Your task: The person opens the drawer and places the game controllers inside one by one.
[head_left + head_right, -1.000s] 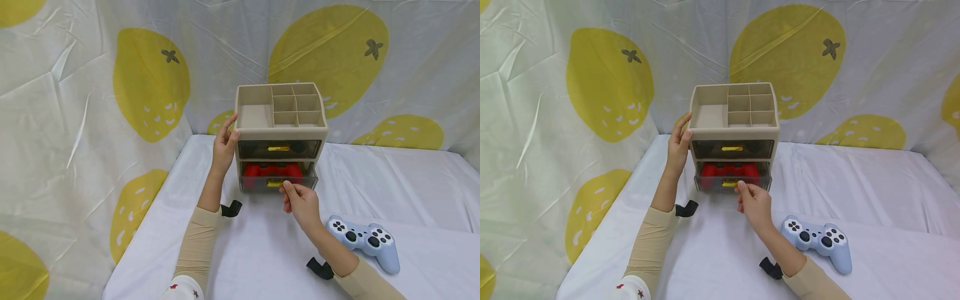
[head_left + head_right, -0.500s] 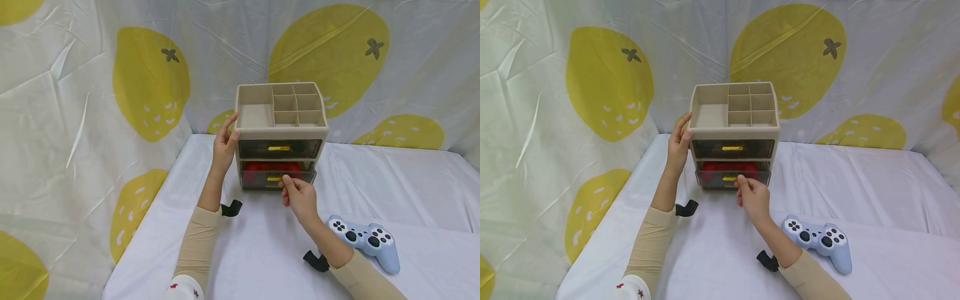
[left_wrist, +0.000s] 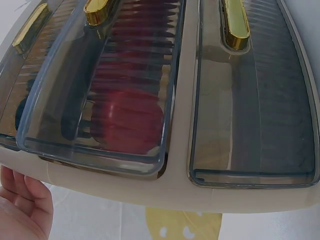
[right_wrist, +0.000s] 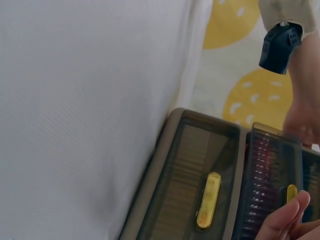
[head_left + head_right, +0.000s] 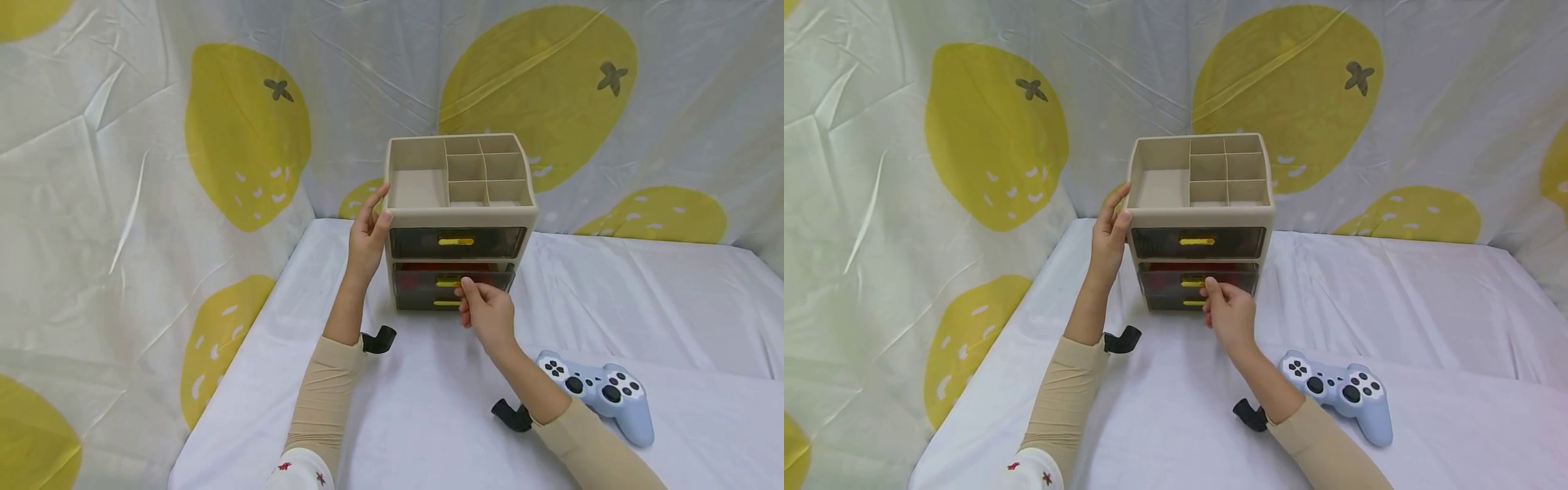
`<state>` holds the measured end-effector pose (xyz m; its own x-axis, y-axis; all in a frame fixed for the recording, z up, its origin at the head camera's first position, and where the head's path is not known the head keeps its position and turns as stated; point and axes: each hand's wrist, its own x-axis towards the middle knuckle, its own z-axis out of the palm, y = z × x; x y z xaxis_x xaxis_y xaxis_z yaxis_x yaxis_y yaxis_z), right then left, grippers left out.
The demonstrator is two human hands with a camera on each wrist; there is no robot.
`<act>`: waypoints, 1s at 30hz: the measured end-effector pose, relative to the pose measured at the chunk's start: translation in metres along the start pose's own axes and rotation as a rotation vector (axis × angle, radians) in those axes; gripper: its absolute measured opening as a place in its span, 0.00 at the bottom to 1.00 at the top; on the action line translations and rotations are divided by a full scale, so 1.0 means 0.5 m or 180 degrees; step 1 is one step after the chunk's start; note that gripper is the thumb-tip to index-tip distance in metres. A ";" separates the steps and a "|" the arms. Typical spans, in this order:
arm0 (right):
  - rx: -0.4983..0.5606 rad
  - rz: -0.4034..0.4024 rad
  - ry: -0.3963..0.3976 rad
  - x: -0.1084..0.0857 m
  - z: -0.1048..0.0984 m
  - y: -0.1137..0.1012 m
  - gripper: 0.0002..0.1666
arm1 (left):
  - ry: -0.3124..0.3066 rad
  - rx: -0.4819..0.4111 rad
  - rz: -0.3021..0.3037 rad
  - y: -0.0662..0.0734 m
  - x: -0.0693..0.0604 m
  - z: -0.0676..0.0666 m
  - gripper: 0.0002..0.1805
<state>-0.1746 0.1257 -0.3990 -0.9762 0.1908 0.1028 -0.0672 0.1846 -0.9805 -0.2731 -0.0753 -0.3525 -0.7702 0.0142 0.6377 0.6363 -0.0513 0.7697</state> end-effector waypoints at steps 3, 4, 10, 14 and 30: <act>-0.0005 -0.0013 0.0006 0.006 0.002 0.000 0.27 | 0.0001 -0.0001 0.0022 0.000 0.001 0.000 0.31; 0.0004 -0.0017 0.0007 0.008 0.002 0.000 0.27 | -0.0003 -0.0009 0.0031 -0.001 0.001 0.000 0.30; 0.0060 -0.0018 0.0000 0.015 0.005 -0.001 0.27 | -0.0022 -0.0063 0.0075 -0.003 0.001 -0.001 0.29; 0.0039 -0.0006 0.0016 0.019 0.006 0.000 0.27 | -0.0016 -0.0044 0.0045 -0.002 0.000 -0.001 0.30; 0.0178 -0.0012 -0.0009 0.032 0.007 0.004 0.29 | -0.0017 -0.0035 0.0026 -0.002 -0.001 -0.001 0.28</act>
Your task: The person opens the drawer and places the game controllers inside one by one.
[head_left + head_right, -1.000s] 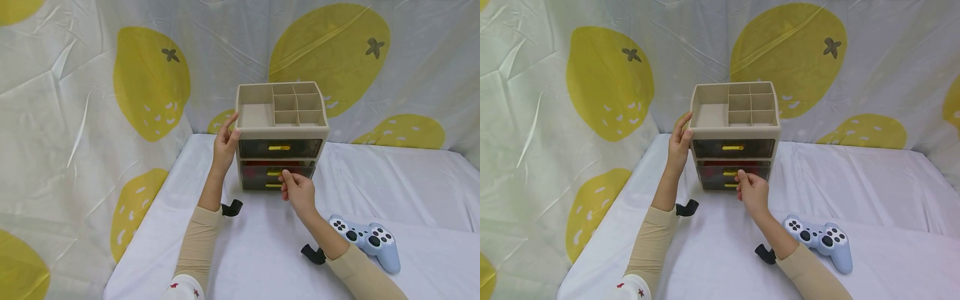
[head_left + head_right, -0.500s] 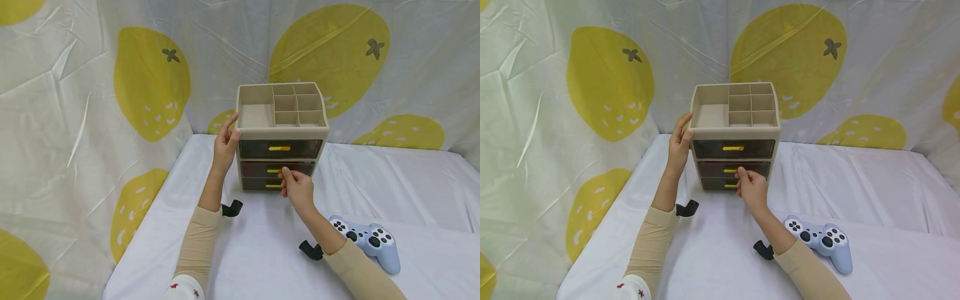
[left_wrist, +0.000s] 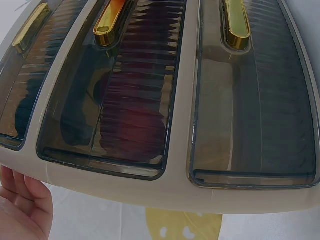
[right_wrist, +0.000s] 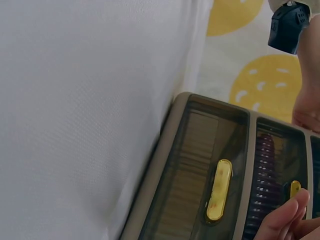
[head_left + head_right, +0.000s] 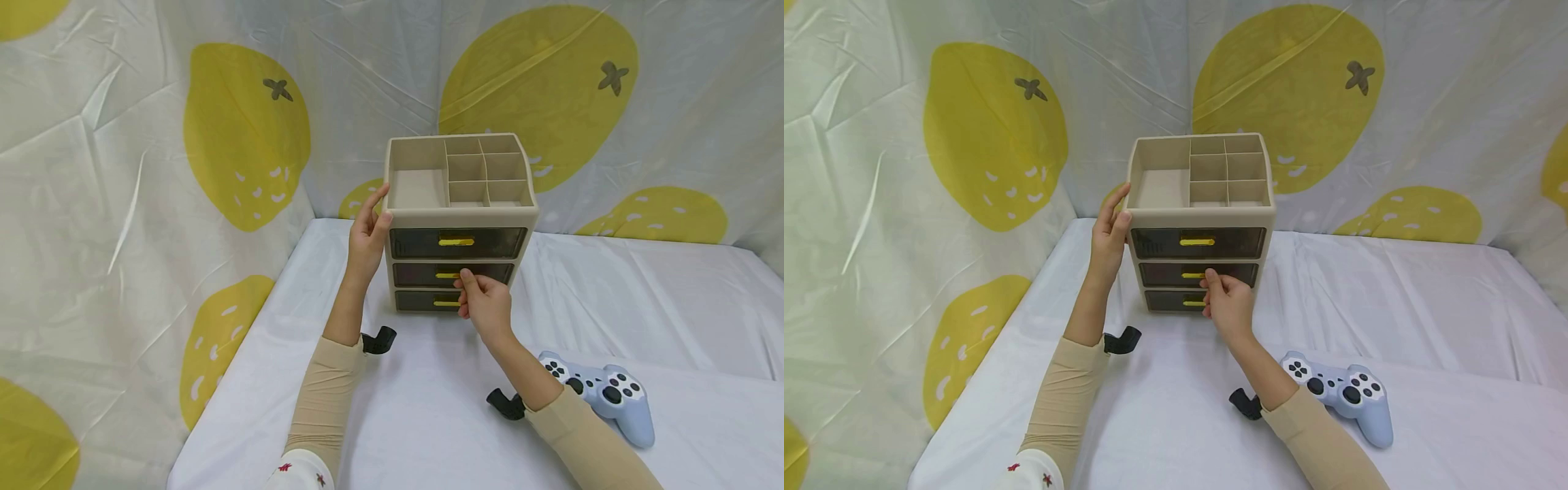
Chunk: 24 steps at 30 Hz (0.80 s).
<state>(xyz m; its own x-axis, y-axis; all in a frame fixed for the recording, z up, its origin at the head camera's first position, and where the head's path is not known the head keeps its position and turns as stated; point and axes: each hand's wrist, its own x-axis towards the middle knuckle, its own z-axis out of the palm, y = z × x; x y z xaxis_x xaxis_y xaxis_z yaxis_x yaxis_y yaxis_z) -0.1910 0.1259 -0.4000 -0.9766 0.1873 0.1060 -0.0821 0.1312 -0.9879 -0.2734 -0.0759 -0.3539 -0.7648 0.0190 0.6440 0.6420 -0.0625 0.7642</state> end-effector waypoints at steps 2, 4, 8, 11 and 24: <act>-0.0011 -0.0010 -0.0025 -0.002 -0.002 0.001 0.30 | -0.0005 0.0002 0.0003 0.000 -0.001 0.000 0.28; -0.0015 0.0028 -0.0070 -0.005 -0.005 0.004 0.31 | -0.0004 0.0002 0.0010 0.000 -0.001 0.000 0.28; -0.0051 0.0193 -0.0216 -0.011 -0.013 0.012 0.27 | 0.0013 0.0006 0.0004 0.000 -0.003 0.000 0.28; -0.0193 0.0425 -0.0380 -0.010 -0.021 0.021 0.23 | 0.0027 0.0012 -0.0005 0.000 -0.002 0.000 0.29; -0.0803 0.1111 -0.1095 0.010 -0.040 0.056 0.32 | 0.0032 0.0025 -0.0015 0.000 0.001 0.002 0.31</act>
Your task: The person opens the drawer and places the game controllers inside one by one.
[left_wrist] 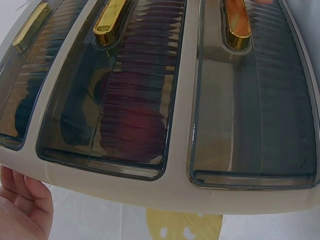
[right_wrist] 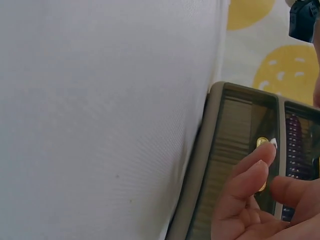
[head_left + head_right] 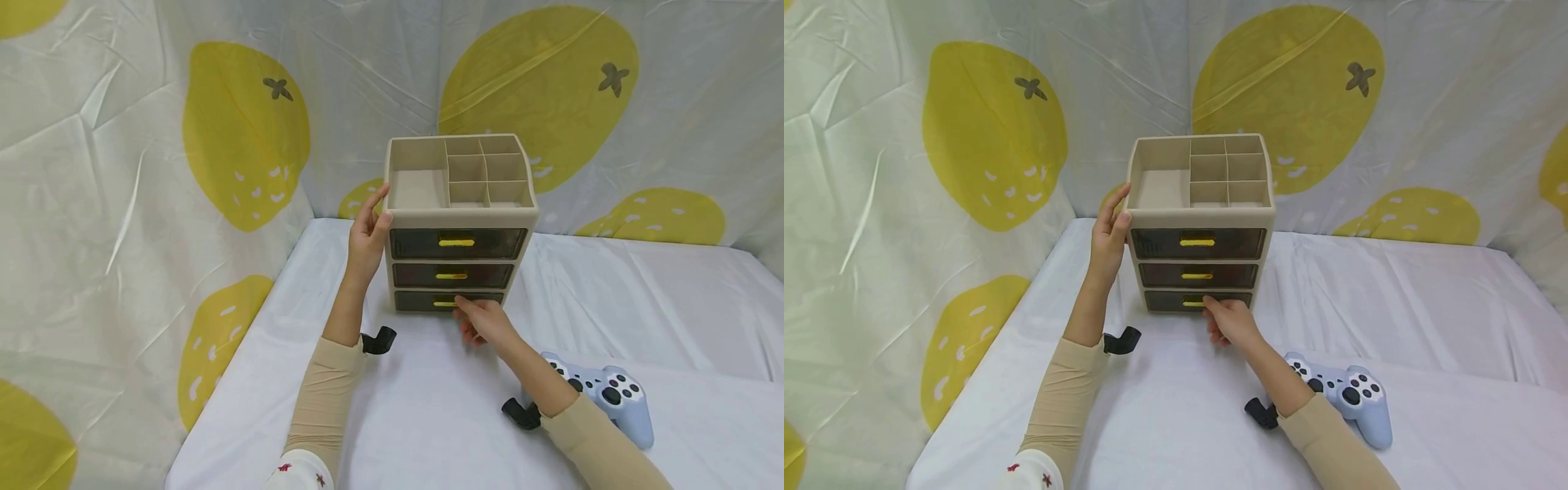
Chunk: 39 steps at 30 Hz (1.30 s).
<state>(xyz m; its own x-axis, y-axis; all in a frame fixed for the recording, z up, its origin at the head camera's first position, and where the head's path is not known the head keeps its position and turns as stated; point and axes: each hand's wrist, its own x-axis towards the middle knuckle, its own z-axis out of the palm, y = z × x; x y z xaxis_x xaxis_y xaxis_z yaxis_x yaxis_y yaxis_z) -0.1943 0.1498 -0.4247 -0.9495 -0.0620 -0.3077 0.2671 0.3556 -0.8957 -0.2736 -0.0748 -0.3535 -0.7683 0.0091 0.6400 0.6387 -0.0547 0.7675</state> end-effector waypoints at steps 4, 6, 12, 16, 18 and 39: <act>0.0125 -0.0081 -0.0057 0.005 0.000 0.002 0.29 | -0.0016 0.0006 -0.0009 0.001 -0.001 0.000 0.31; 0.0229 -0.0088 -0.0063 0.007 0.000 0.003 0.28 | -0.0020 0.0016 -0.0009 0.000 -0.001 -0.001 0.31; 0.0345 -0.0071 -0.0077 0.002 -0.003 0.001 0.26 | -0.0020 0.0013 0.0017 0.001 0.000 0.000 0.31; 0.0300 -0.0051 -0.0138 -0.010 -0.007 0.003 0.25 | -0.0014 -0.0005 0.0023 0.001 -0.001 0.000 0.30; 0.0272 -0.0032 -0.0156 -0.017 -0.007 0.005 0.25 | -0.0007 -0.0008 0.0021 0.001 -0.001 0.000 0.29; 0.0230 -0.0087 -0.0154 -0.088 0.006 0.023 0.23 | -0.0017 0.0002 0.0055 0.001 0.000 -0.001 0.27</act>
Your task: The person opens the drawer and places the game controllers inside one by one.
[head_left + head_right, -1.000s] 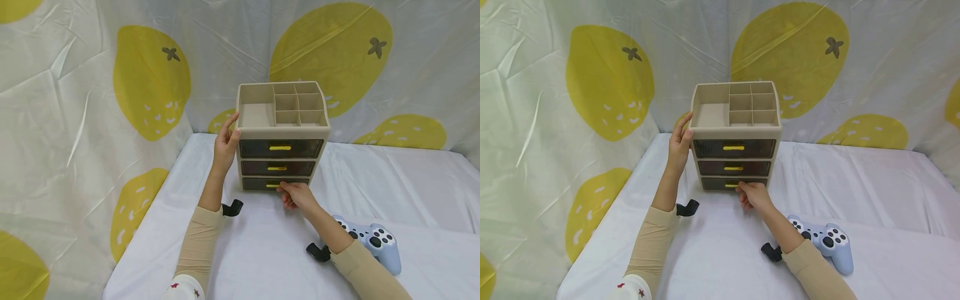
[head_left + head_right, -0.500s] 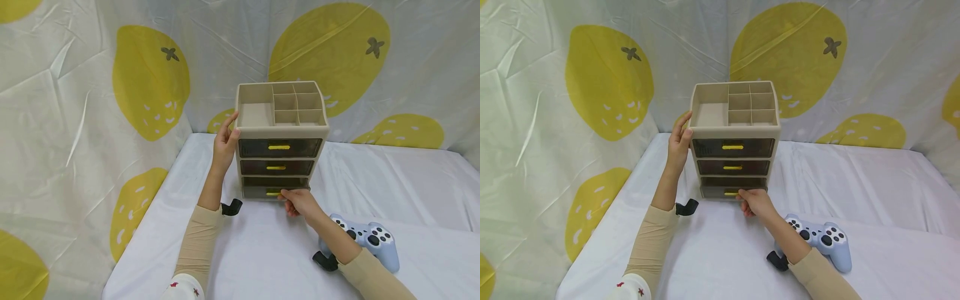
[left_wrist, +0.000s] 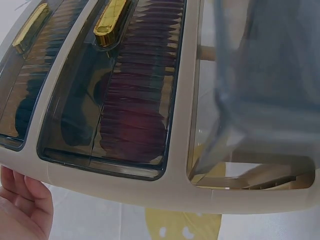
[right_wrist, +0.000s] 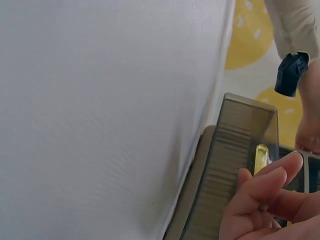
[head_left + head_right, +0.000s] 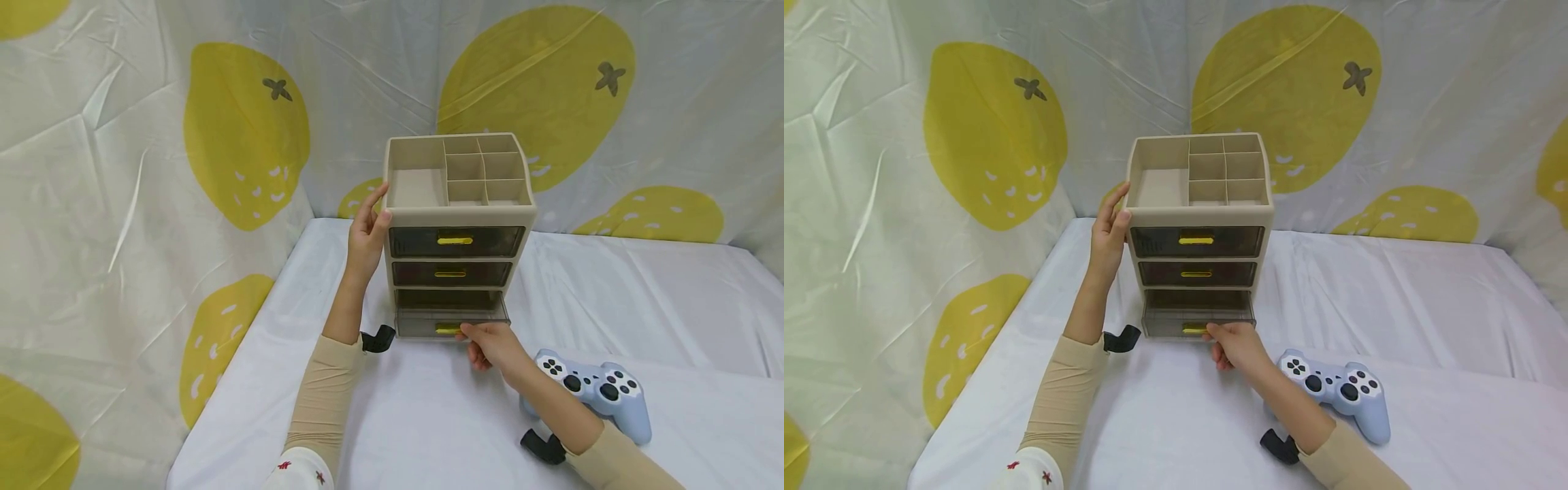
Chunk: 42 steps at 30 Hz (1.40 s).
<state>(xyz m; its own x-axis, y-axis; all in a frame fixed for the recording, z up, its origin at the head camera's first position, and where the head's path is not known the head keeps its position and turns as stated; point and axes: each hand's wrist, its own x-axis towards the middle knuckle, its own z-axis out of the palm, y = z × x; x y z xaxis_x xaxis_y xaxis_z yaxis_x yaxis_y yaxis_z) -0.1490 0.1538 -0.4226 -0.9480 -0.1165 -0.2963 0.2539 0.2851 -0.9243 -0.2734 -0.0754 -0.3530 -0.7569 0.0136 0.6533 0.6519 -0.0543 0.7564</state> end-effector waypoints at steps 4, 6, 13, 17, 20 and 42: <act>-0.0040 -0.0074 -0.0053 -0.013 -0.001 0.003 0.23 | -0.0001 0.0014 -0.0026 0.000 0.001 0.000 0.28; -0.0043 -0.0085 -0.0068 -0.019 -0.002 0.004 0.23 | 0.0001 0.0036 -0.0042 0.000 0.000 0.000 0.29; -0.0041 -0.0049 -0.0094 -0.033 -0.004 0.010 0.23 | 0.0008 0.0062 -0.0047 0.002 -0.001 0.001 0.30; -0.0036 -0.0030 -0.0101 -0.040 -0.003 0.011 0.22 | 0.0006 0.0031 -0.0032 0.003 -0.002 0.001 0.29; -0.0042 -0.0059 -0.0123 -0.047 -0.003 0.010 0.22 | 0.0010 0.0015 -0.0035 0.003 -0.002 0.002 0.29; -0.0046 0.0037 -0.0199 -0.081 0.006 0.018 0.22 | 0.0026 -0.0016 -0.0021 0.001 0.000 0.002 0.29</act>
<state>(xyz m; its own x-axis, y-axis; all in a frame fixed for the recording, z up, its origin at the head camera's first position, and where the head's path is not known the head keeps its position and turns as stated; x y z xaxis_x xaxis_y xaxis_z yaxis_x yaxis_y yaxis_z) -0.1077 0.1582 -0.4194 -0.9311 -0.1721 -0.3218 0.2615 0.3004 -0.9173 -0.2728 -0.0742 -0.3526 -0.7617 0.0058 0.6480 0.6466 -0.0591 0.7606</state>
